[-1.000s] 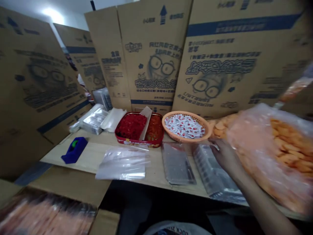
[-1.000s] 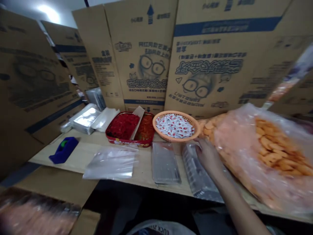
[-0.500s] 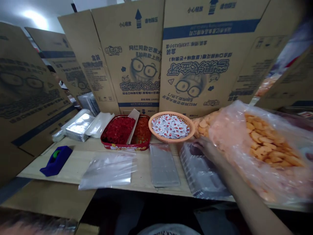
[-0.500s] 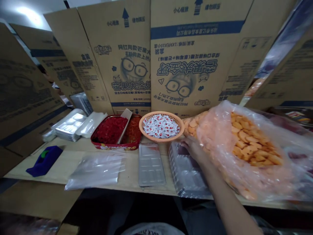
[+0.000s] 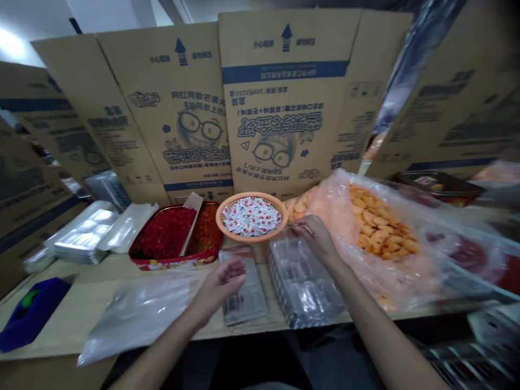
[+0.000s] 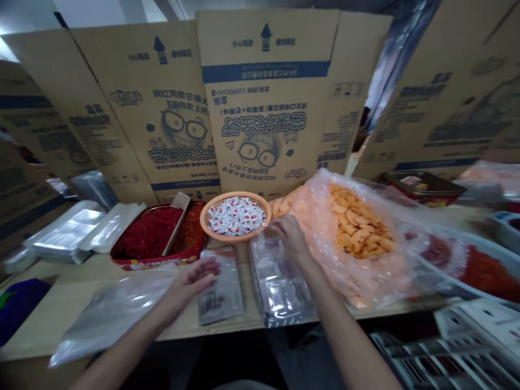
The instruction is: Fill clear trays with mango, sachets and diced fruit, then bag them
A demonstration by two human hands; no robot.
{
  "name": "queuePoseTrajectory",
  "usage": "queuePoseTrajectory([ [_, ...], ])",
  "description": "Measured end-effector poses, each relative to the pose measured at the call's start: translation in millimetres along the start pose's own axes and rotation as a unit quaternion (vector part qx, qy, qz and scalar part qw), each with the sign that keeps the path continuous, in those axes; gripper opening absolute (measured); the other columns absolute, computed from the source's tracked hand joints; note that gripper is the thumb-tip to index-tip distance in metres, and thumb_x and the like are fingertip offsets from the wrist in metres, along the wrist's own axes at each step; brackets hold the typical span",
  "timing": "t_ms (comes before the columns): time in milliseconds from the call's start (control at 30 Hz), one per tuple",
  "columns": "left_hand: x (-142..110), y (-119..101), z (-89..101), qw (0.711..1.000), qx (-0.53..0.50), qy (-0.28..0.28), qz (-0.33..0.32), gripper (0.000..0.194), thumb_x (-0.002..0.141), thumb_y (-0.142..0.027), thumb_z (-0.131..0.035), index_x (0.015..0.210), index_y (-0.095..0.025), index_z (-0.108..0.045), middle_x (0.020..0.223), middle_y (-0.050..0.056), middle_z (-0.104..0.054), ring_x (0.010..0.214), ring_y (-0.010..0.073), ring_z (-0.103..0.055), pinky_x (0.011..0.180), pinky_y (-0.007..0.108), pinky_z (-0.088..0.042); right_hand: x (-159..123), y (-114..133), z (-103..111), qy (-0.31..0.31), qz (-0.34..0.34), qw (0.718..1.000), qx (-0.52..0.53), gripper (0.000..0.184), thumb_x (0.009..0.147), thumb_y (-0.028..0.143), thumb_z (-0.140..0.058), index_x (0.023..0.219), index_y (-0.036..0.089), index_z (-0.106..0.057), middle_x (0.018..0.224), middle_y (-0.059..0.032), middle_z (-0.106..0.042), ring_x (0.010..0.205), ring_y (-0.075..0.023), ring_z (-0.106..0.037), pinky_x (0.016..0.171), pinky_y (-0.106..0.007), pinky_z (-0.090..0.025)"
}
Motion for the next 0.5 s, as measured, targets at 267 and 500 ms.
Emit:
queuePoseTrajectory([
  [267, 46.6, 31.1, -122.7, 0.955, -0.232, 0.145, 0.114, 0.072, 0.061, -0.018, -0.075, 0.125, -0.02, -0.04, 0.103, 0.012, -0.063, 0.082, 0.0263, -0.066, 0.072, 0.039, -0.051, 2.2, -0.9, 35.2, -0.004, -0.059, 0.997, -0.053, 0.02, 0.087, 0.035, -0.046, 0.093, 0.021, -0.061, 0.092, -0.0071, -0.062, 0.091, -0.0211, -0.055, 0.08, -0.032, -0.043],
  [500, 49.6, 42.9, -110.9, 0.942, -0.257, 0.137, 0.166, 0.072, 0.066, -0.01, -0.067, 0.129, -0.022, -0.033, 0.108, 0.011, -0.061, 0.086, 0.0268, -0.066, 0.075, 0.041, -0.051, -25.8, -139.1, 98.9, 0.119, -0.324, 0.87, -0.351, 0.029, 0.083, 0.014, -0.037, 0.089, 0.005, -0.064, 0.091, -0.0203, -0.06, 0.08, -0.0235, -0.058, 0.067, -0.032, -0.042],
])
Point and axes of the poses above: each hand's wrist, its own x-axis towards the middle knuckle, its own z-axis out of the back of the hand, y = z × x, the point moved 2 cm from there along x, towards the middle knuckle
